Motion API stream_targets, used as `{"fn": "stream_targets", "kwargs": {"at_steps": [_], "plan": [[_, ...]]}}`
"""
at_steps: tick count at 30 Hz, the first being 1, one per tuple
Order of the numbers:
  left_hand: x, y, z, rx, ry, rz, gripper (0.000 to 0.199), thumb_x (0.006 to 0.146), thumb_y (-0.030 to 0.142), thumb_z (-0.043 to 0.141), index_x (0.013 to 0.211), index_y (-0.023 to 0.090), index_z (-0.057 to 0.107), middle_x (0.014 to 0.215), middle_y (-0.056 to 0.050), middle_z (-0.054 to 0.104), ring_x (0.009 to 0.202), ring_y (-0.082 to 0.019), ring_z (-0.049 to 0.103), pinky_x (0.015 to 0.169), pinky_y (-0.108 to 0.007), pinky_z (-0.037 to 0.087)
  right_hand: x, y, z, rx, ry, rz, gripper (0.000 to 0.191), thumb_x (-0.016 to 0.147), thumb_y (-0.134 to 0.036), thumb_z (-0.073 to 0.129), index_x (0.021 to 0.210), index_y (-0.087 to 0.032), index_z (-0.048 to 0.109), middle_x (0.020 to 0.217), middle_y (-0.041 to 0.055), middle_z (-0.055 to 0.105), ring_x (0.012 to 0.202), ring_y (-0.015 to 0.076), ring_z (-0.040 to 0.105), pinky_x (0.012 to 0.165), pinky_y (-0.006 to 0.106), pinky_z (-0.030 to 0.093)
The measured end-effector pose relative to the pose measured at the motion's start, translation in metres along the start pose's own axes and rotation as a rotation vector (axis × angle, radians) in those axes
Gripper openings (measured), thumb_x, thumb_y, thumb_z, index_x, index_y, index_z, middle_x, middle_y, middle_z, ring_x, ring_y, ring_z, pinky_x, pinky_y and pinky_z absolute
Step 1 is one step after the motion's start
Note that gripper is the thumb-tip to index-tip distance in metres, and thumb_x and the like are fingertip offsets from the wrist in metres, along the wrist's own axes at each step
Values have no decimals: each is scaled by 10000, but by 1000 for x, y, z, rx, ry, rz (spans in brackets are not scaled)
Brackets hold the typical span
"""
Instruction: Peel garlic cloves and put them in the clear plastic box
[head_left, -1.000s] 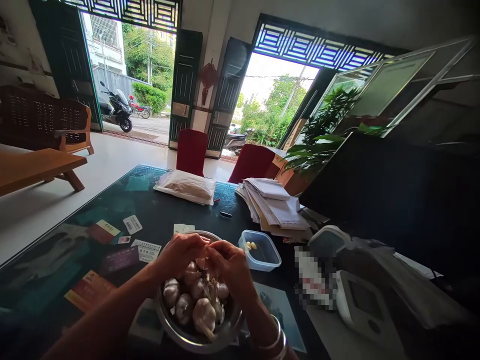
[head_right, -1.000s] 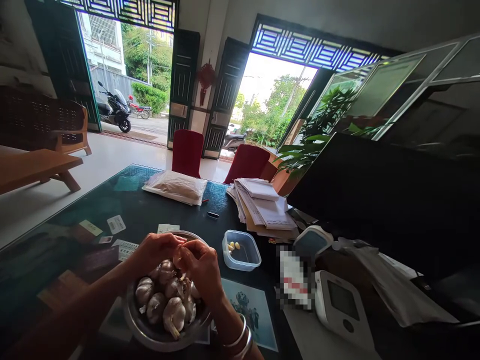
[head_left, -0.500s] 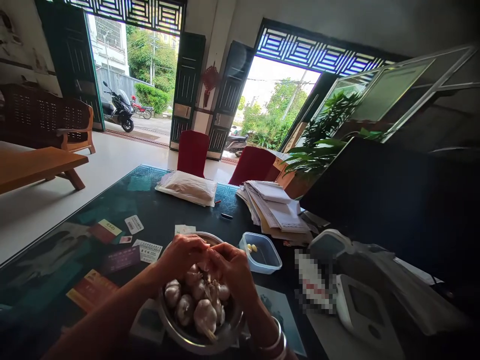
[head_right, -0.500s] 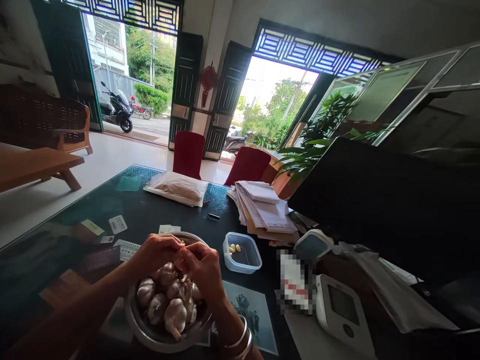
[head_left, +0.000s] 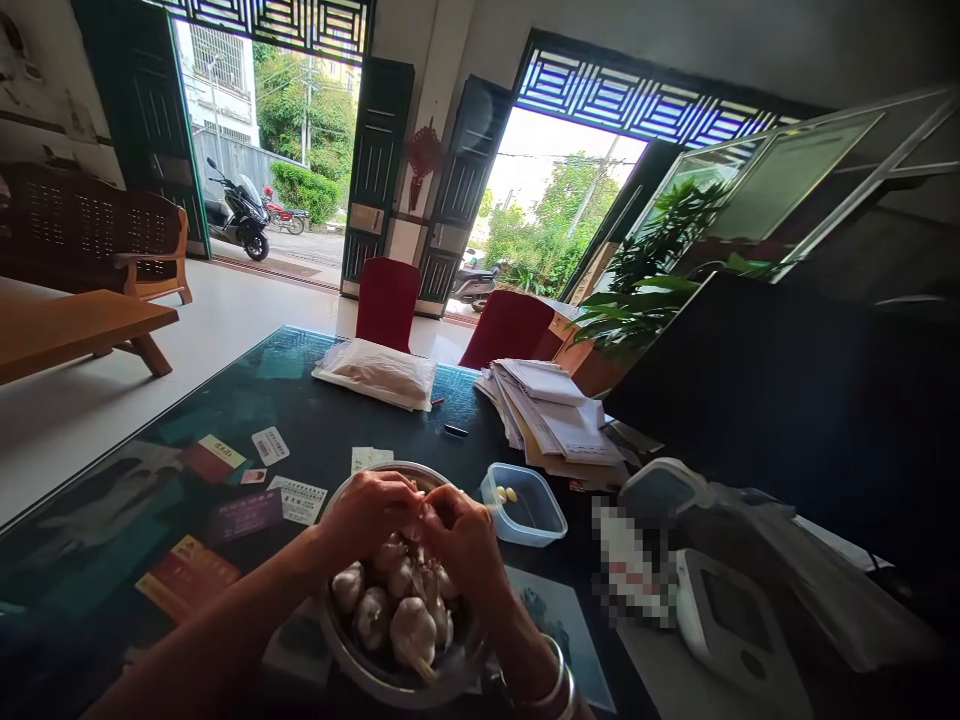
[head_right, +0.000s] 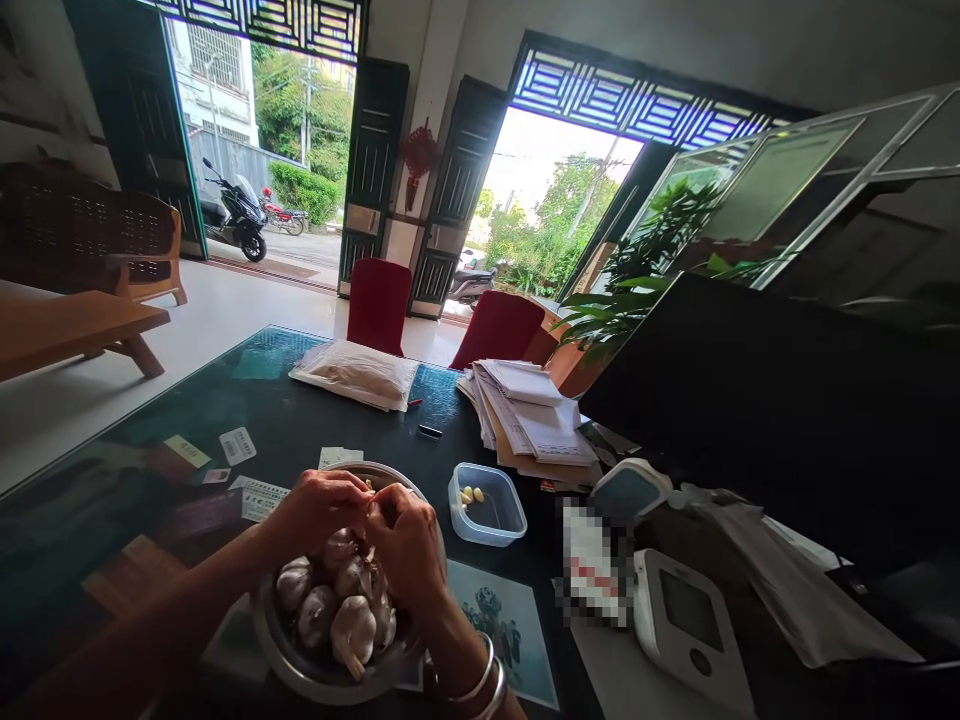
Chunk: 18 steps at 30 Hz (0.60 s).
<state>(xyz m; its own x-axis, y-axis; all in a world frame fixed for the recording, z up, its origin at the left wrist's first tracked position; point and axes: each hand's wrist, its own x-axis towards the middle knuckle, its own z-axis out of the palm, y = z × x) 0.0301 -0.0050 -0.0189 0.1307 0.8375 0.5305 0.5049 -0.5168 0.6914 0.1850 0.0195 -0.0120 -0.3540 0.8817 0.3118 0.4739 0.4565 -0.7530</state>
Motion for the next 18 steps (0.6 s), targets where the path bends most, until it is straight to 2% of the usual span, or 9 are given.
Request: {"fn": "stream_targets", "kwargs": {"at_steps": [3,6,10,18], "plan": [[0,5,-1,-83,6,-41,133,748,104,607,728,177,717,818,-36,720,758,-153,650,718,-221,482,2,-3,-3,-35,11,4,138,739,-193,501,612,-184,552,548,-28,535,515,109,449,488,213,326],[0,9,-3,-193,3,-129,110,752,149,617,801,158,715,836,-50,718,764,-167,646,710,-227,485,5,-5,-7,-31,5,76,124,717,-185,478,611,-181,543,541,-31,523,514,111,447,489,212,332],[-1,9,-6,-351,-28,-234,154,768,205,618,882,135,694,846,-66,707,771,-181,637,691,-237,479,6,-5,-9,8,-6,107,119,711,-197,472,606,-178,526,552,-32,520,528,112,445,502,212,343],[3,4,-5,-716,-6,-359,191,777,297,620,818,113,649,772,-56,659,687,-153,598,610,-234,457,6,-3,-5,11,6,144,125,714,-207,476,599,-178,515,555,-30,522,529,112,452,506,213,345]]}}
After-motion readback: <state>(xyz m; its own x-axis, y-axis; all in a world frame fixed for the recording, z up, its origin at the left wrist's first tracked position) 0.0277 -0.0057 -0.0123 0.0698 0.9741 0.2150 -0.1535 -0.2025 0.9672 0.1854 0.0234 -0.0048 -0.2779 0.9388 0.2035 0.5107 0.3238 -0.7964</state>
